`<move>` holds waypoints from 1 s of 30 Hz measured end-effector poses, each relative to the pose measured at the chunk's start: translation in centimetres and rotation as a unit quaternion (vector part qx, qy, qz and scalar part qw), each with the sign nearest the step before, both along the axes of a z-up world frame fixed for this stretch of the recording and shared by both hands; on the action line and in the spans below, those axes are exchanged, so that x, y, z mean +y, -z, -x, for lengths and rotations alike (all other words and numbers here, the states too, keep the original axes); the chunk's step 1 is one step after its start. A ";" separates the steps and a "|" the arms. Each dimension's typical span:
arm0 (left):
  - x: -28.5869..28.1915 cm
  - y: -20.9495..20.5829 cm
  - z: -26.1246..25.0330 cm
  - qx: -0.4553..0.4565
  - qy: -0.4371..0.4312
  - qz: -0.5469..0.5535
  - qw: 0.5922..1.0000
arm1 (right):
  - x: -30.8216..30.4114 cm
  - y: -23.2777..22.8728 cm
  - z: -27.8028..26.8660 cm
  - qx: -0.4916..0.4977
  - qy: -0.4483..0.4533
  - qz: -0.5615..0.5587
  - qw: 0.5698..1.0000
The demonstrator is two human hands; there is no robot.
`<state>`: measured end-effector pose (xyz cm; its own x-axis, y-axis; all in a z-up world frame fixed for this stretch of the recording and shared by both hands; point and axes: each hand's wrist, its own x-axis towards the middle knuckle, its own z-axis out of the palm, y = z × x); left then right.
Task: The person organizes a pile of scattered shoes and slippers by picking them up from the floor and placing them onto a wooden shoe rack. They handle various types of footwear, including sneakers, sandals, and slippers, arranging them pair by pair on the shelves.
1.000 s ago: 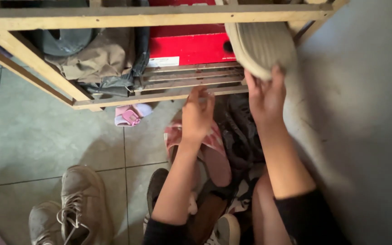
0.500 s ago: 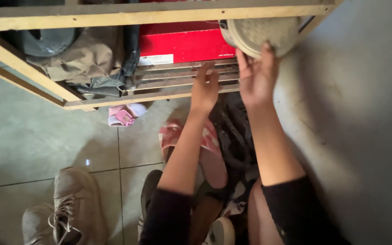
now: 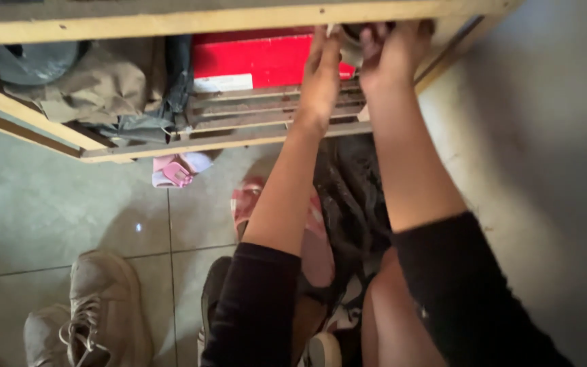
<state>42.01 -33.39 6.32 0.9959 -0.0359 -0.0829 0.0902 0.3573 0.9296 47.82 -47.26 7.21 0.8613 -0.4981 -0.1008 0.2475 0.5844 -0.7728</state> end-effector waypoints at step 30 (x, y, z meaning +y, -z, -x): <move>29.3 11.3 50.4 0.265 -0.419 -0.452 0.742 | 29.4 10.6 44.8 0.323 -0.522 0.086 0.785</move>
